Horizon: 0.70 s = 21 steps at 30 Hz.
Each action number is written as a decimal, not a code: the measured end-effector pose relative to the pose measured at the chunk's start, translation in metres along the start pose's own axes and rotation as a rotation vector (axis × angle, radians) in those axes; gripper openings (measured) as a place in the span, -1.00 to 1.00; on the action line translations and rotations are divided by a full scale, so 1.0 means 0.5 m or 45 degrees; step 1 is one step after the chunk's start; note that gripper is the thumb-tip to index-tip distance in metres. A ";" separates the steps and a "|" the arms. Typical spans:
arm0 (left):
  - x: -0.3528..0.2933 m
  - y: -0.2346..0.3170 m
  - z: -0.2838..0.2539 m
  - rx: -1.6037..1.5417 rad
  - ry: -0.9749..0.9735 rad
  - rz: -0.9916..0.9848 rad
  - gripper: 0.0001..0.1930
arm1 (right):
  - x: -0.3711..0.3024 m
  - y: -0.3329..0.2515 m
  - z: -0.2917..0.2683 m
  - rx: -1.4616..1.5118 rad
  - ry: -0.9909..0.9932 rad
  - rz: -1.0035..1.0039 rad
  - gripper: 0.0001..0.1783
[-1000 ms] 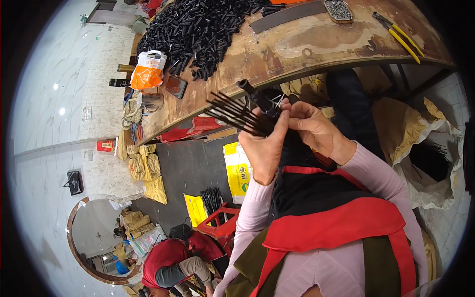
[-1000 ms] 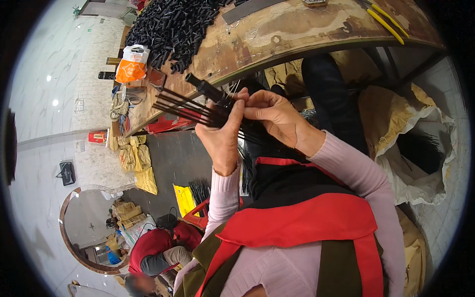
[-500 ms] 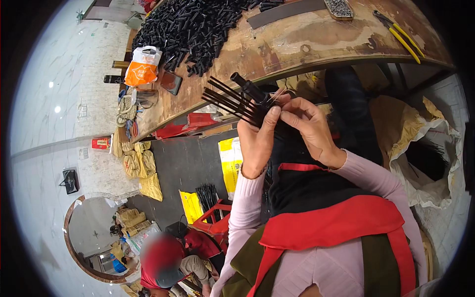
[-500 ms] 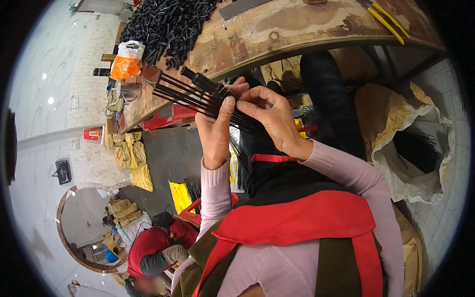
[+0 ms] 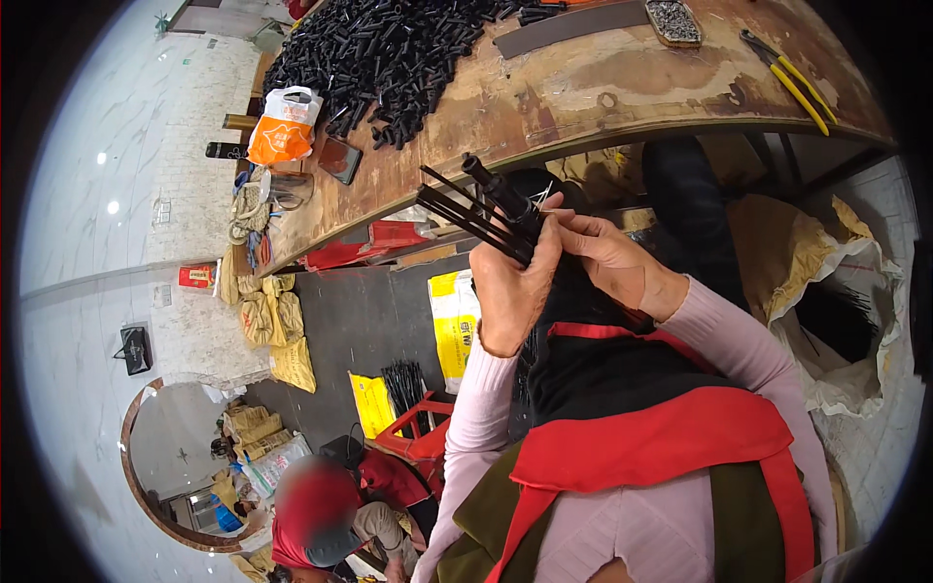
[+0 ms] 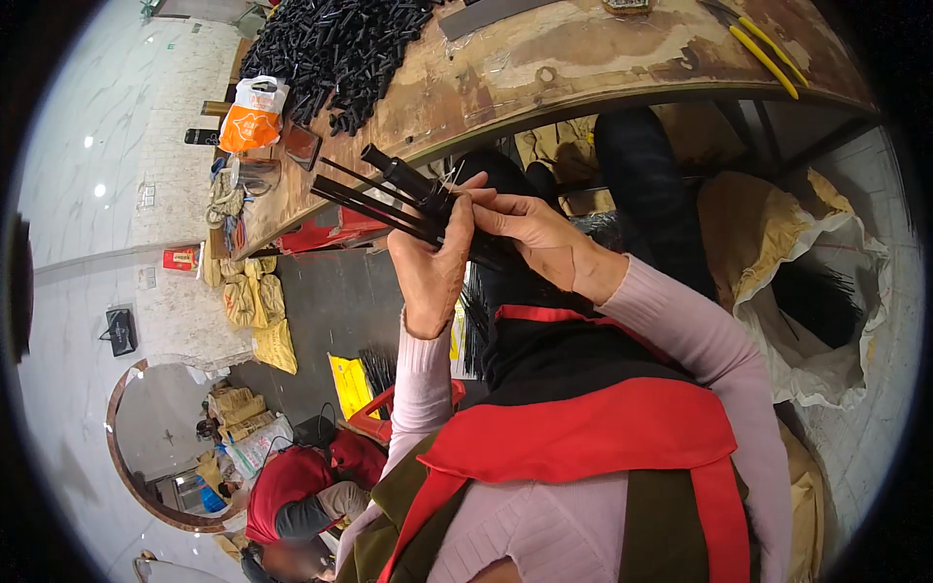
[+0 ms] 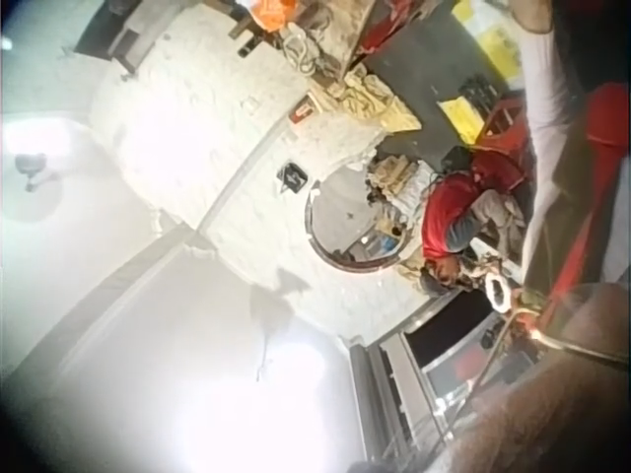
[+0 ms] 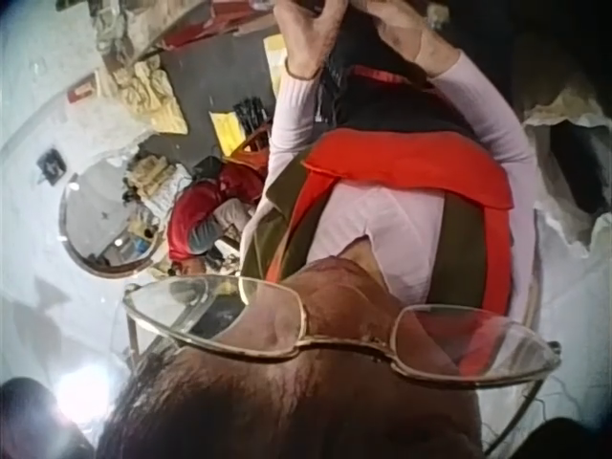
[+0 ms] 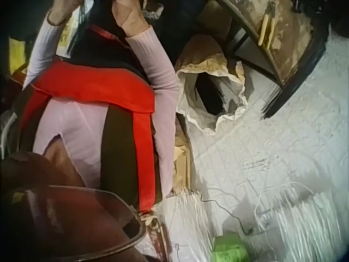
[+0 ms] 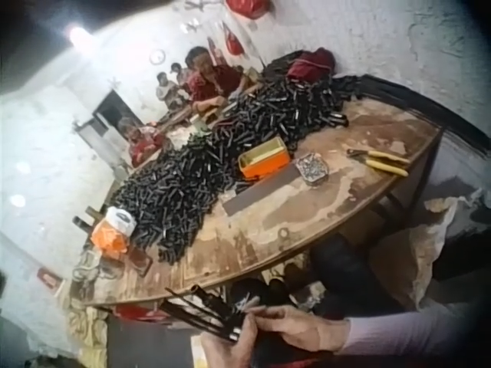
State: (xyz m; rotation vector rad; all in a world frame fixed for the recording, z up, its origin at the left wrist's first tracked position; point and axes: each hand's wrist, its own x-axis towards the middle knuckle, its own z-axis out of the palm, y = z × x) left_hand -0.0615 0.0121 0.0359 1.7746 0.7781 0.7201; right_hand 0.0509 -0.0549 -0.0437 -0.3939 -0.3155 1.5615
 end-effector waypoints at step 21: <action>0.023 -0.010 0.002 -0.395 -0.262 -0.028 -0.83 | -0.120 -0.199 -0.034 -2.054 0.517 -0.887 -0.80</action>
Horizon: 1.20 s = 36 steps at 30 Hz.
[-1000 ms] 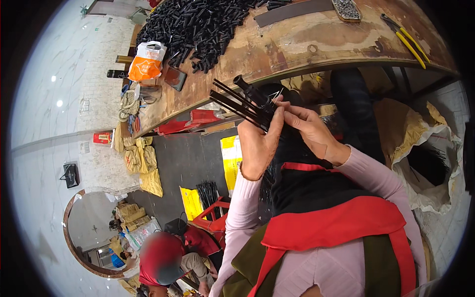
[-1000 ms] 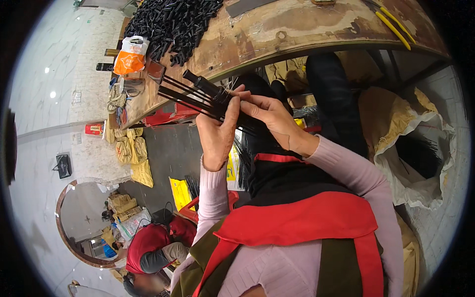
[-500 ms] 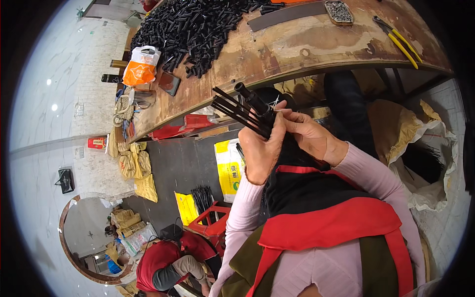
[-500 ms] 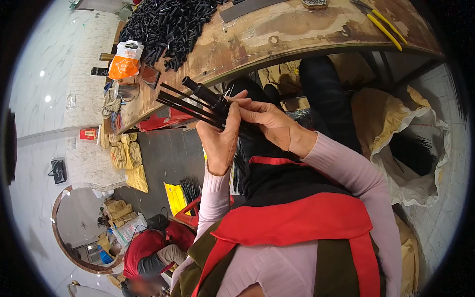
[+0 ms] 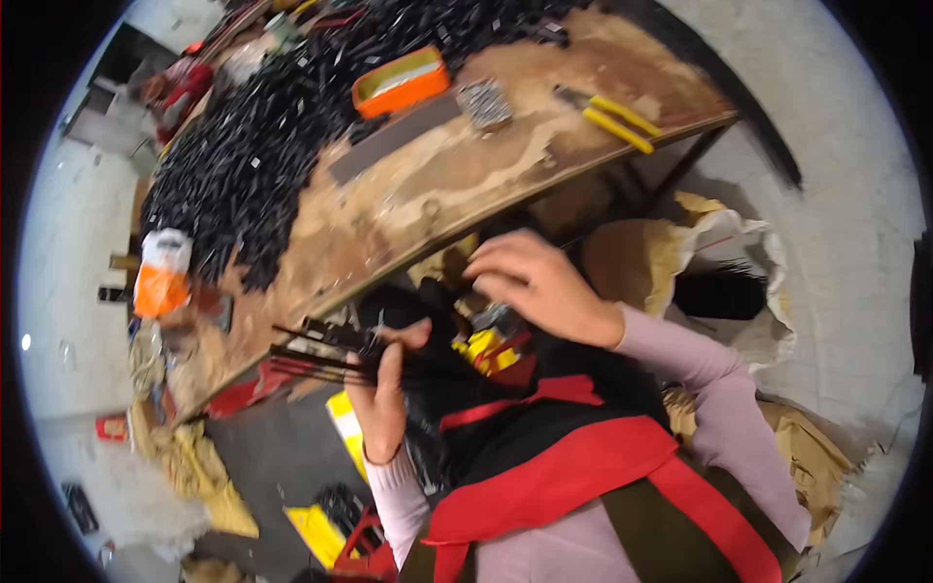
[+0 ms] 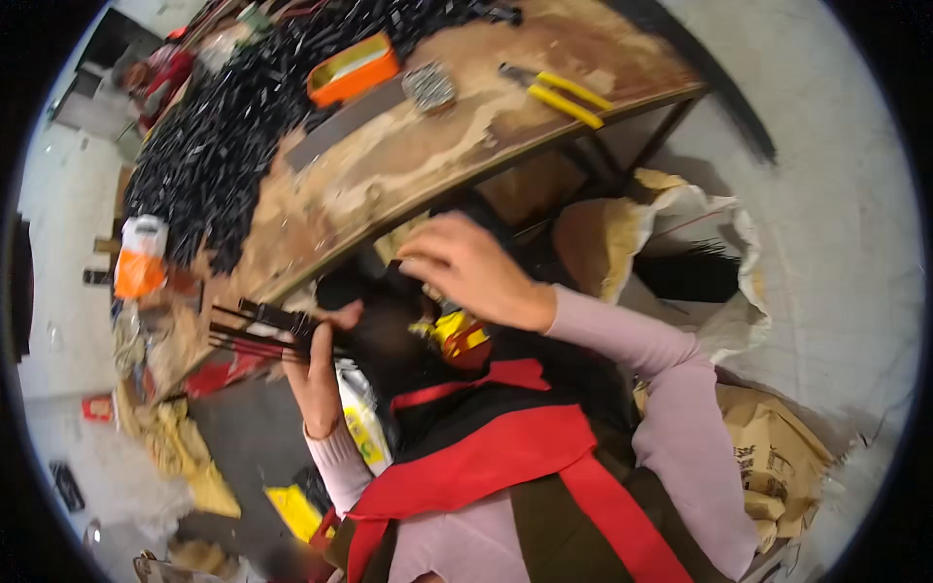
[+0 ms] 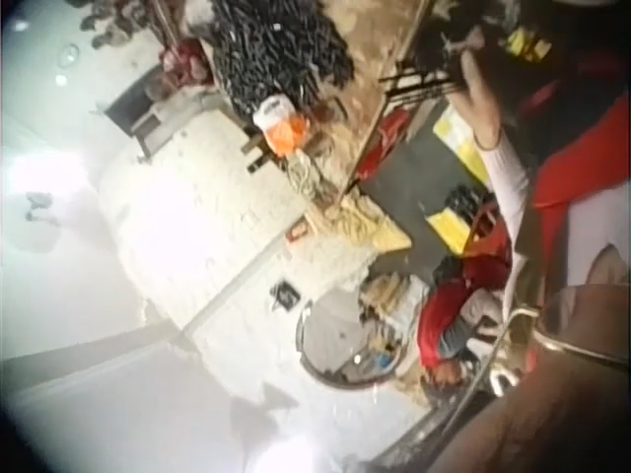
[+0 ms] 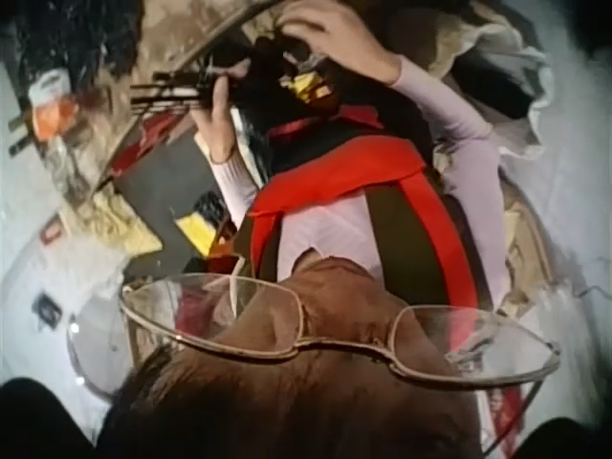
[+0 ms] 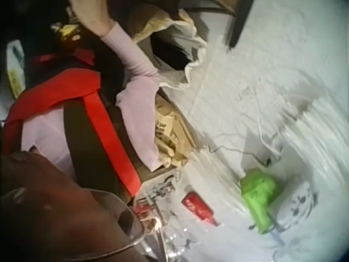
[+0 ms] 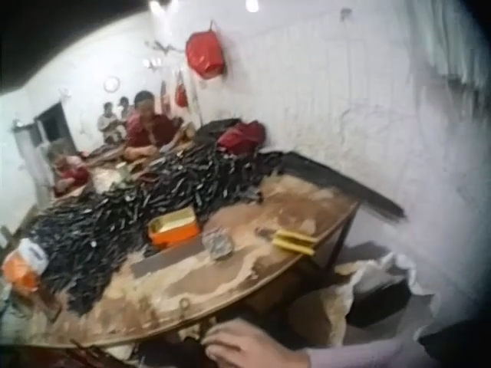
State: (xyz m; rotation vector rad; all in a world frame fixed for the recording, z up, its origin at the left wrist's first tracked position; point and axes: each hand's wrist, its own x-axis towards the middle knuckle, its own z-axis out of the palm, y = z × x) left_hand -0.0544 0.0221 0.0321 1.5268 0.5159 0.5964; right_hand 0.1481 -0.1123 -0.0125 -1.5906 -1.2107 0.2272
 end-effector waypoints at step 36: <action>-0.037 -0.037 0.046 -0.440 -0.162 -0.103 -0.42 | 0.041 -0.152 -0.072 0.056 -1.033 0.138 -0.64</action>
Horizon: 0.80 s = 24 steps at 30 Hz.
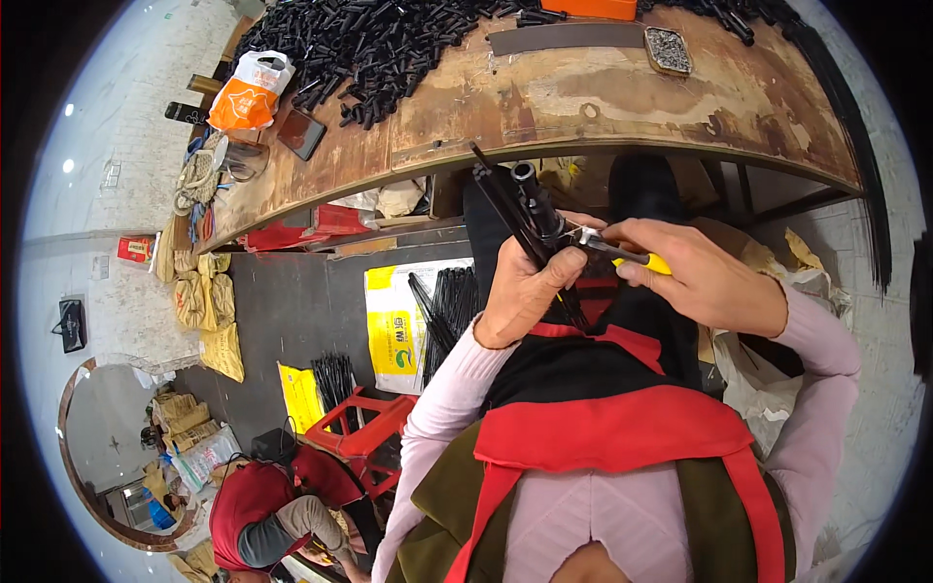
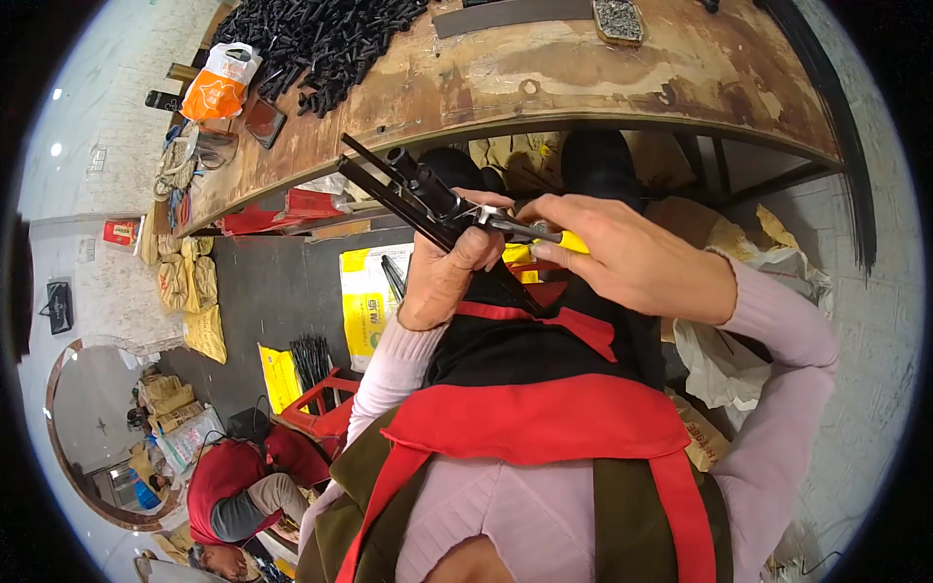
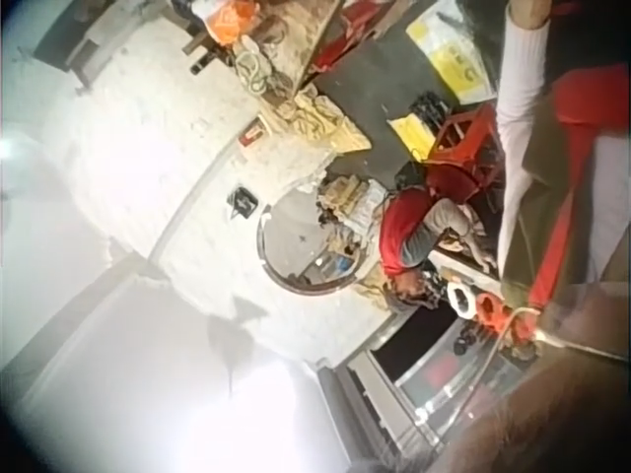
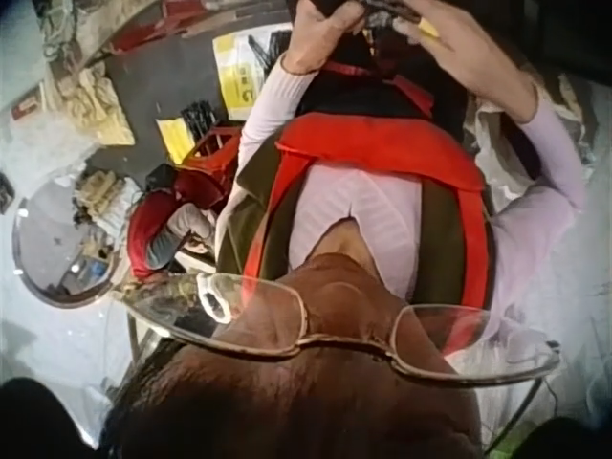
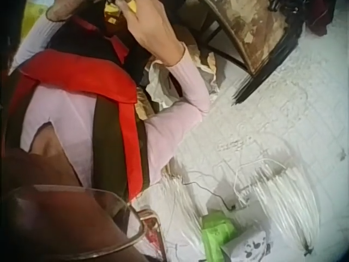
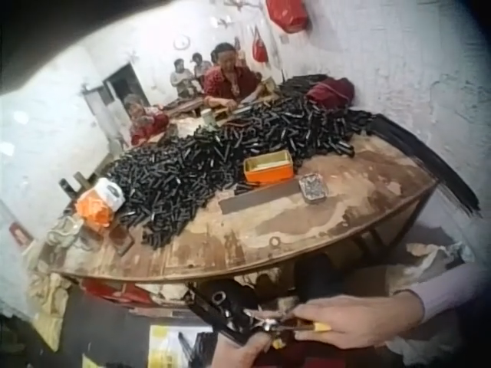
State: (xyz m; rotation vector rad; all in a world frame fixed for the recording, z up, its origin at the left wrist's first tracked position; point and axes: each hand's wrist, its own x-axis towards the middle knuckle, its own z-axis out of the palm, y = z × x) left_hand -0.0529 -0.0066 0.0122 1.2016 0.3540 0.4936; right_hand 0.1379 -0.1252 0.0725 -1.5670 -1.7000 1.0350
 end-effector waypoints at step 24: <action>0.015 0.009 0.002 0.006 -0.237 -0.071 -0.46 | -0.056 -0.057 -0.040 0.747 -0.377 0.755 -0.62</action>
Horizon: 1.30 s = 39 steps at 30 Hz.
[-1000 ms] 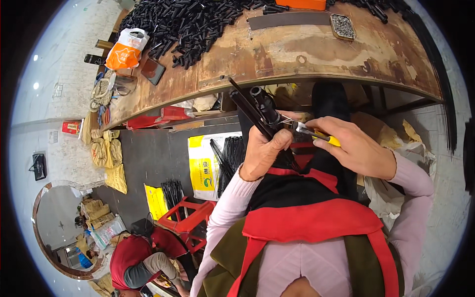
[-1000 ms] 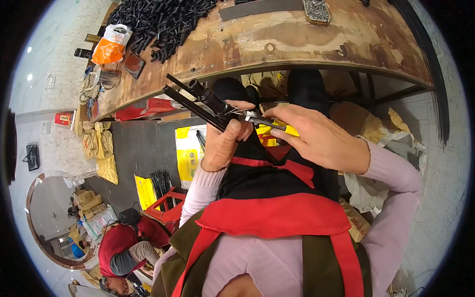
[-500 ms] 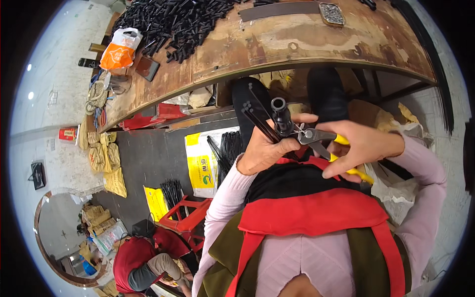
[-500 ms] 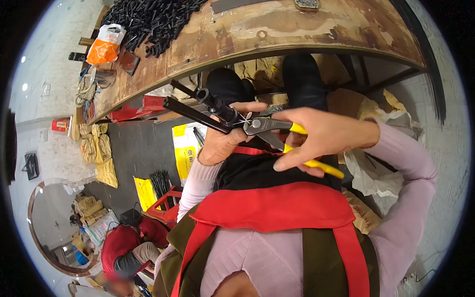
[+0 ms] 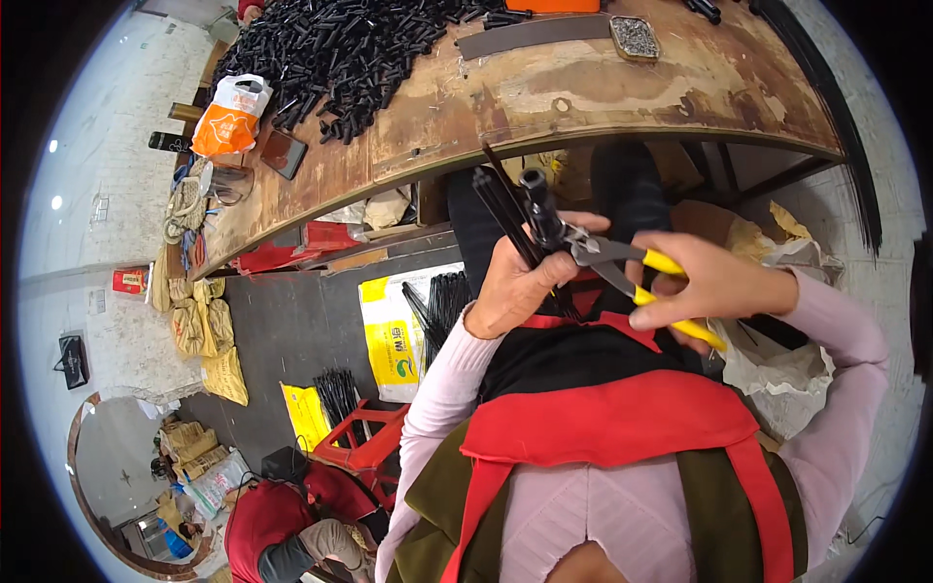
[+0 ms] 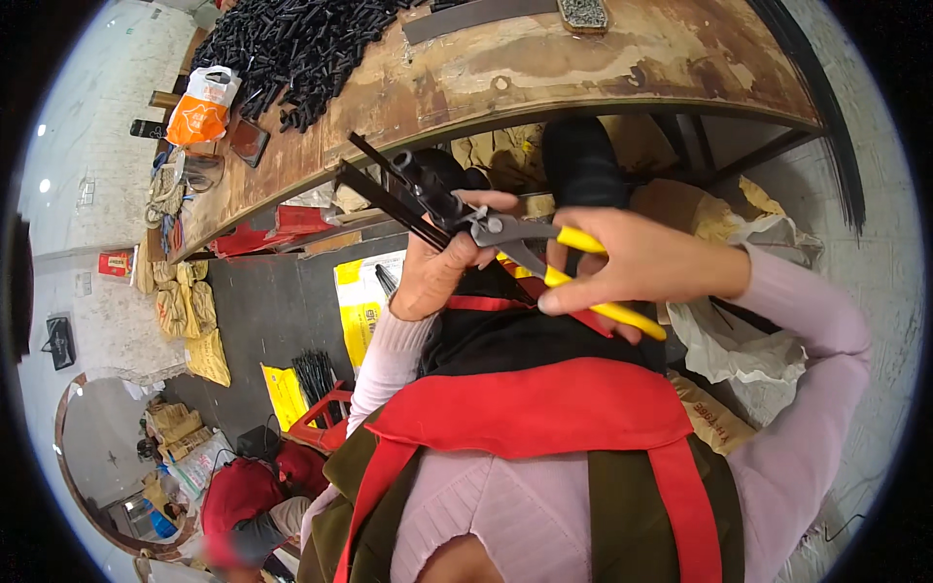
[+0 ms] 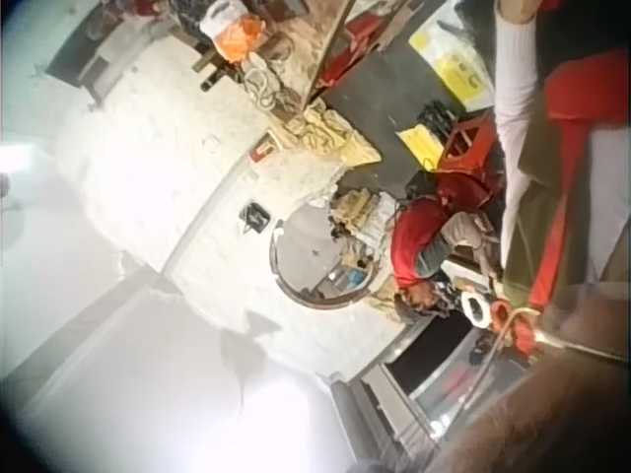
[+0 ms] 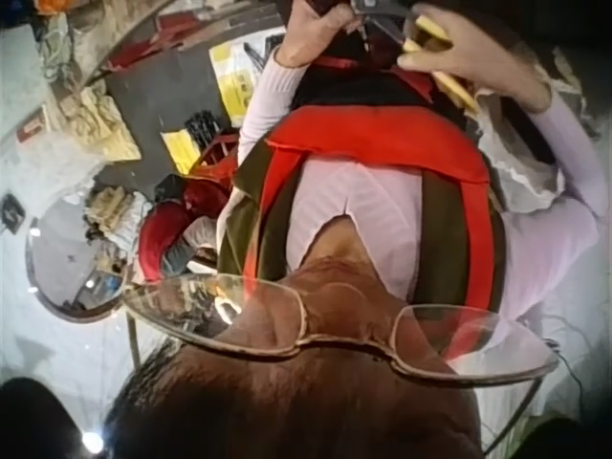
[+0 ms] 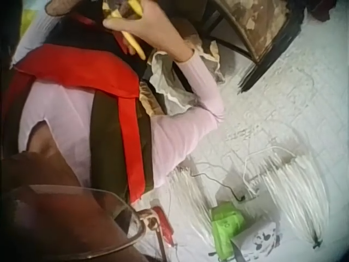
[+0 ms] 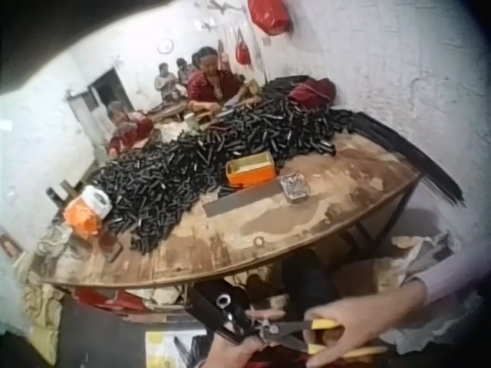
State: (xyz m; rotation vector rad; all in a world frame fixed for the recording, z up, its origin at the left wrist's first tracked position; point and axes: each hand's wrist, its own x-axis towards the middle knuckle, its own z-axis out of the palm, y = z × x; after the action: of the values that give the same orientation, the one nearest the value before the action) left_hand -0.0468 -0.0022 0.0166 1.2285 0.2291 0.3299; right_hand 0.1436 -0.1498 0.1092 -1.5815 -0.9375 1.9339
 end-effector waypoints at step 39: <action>0.017 -0.017 -0.009 -0.105 0.039 0.126 -0.67 | 0.034 0.006 -0.039 -0.149 0.070 -0.208 -0.66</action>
State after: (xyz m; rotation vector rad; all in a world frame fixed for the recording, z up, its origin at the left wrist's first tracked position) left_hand -0.0395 0.0022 0.0072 1.1560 0.1796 0.4396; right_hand 0.1588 -0.1353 0.0938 -1.5614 -1.1373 1.7435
